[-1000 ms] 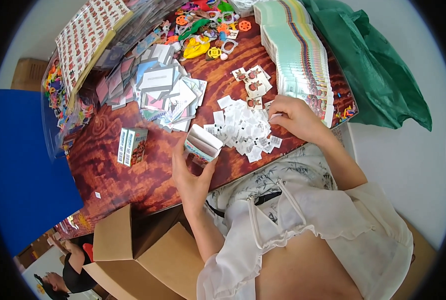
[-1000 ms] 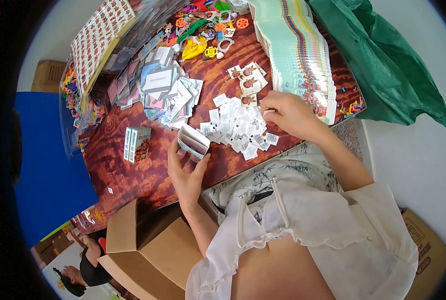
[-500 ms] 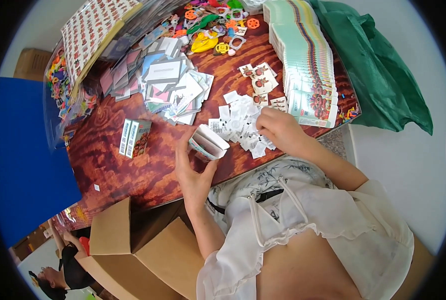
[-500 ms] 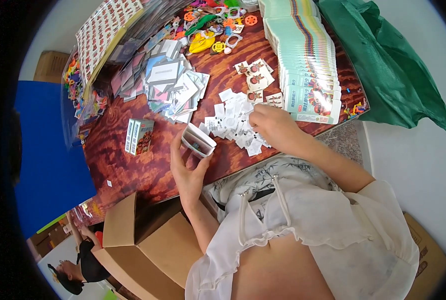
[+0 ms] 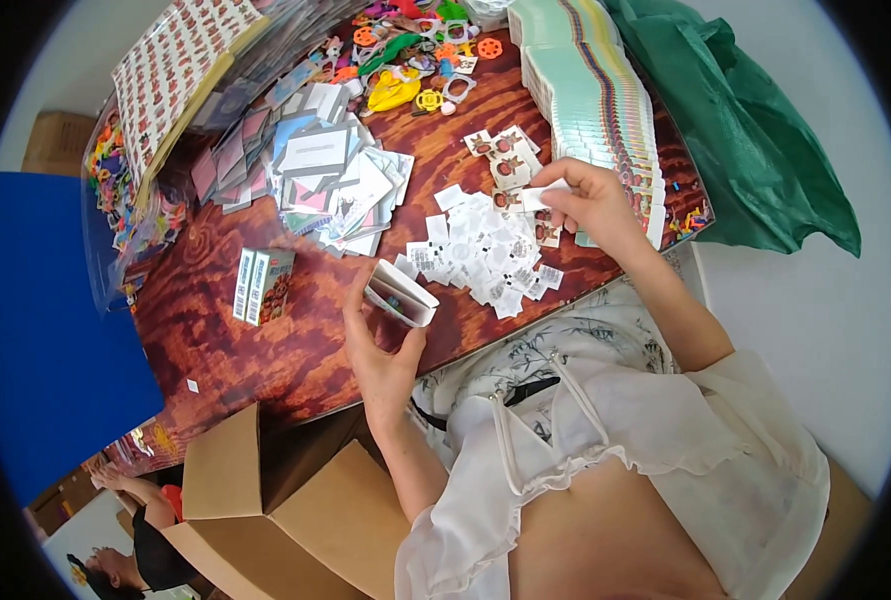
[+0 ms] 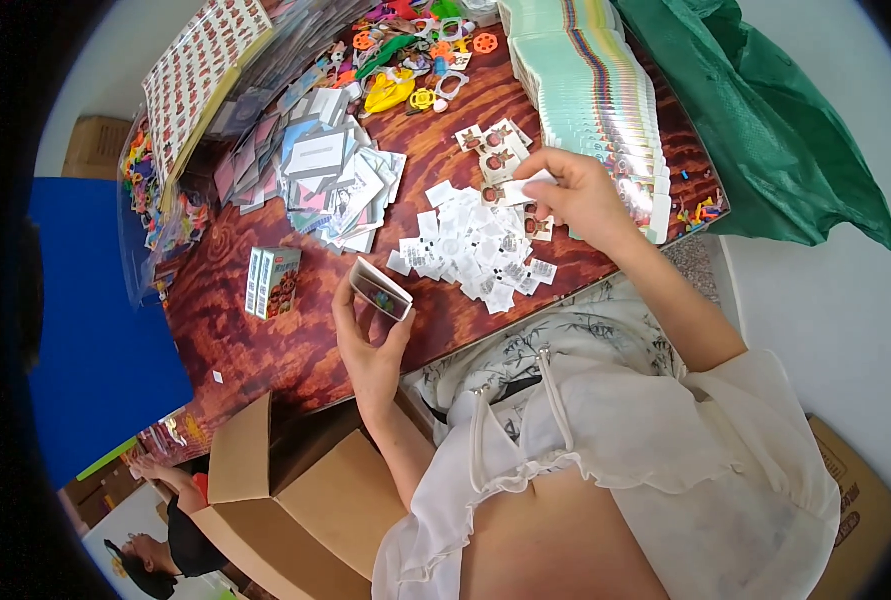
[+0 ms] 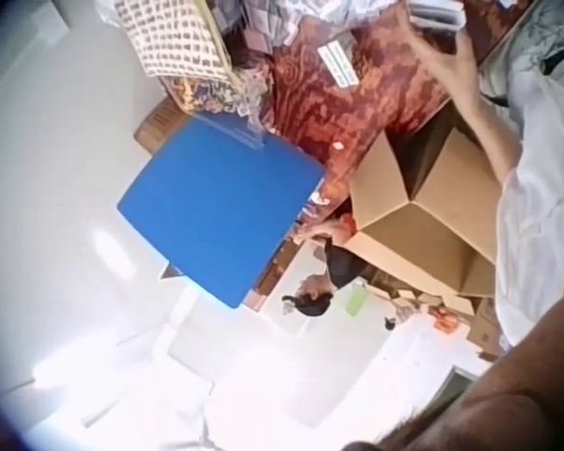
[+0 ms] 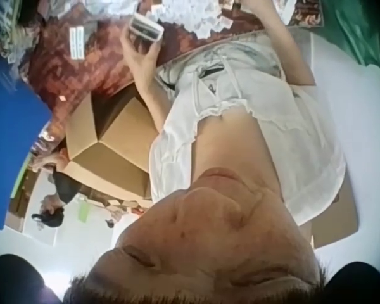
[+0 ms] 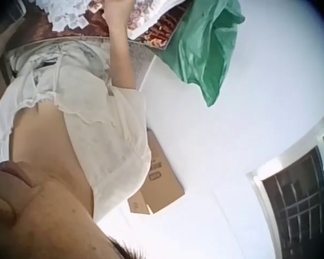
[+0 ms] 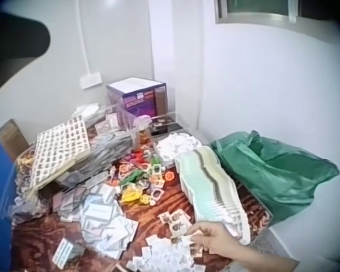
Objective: Sorting and packaging small printed cards into boxes and bags.
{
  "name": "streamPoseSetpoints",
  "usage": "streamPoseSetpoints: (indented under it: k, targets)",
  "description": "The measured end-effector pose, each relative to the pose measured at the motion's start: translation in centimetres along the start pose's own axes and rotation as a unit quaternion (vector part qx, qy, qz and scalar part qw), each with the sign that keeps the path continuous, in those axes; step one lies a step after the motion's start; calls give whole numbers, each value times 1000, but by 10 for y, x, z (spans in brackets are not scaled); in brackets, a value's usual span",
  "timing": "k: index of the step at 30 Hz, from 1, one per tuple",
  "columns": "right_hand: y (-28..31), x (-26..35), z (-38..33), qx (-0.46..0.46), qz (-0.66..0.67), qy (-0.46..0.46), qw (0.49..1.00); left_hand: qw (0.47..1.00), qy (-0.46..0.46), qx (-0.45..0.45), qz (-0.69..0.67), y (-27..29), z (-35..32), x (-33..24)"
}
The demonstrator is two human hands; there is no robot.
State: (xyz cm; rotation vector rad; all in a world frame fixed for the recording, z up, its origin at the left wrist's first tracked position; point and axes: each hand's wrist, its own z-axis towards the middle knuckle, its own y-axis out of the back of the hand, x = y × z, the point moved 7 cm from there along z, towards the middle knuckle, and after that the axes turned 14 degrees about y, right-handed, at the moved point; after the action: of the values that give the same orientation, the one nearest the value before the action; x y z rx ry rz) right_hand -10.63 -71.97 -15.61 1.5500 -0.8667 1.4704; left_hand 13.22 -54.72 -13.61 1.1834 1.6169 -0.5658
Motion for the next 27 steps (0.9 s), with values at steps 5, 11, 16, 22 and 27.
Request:
streamPoseSetpoints:
  k: [5,11,16,22,27]
  targets:
    - [7,-2,-8,125,-62,63,988,999,-18,-23,44,3,3,2]
    - [-3,11,-15,172,-280,116,937,1000,17,-9,4,1,5,9]
    - [-10,3,-27,91,-350,142,922,1000,9,-9,23,0,7,9]
    - [-12,5,-28,70,-397,129,906,1000,3,-13,18,2,4,10]
    - [2,-5,-26,64,-229,70,969,1000,13,-18,10,1,3,3]
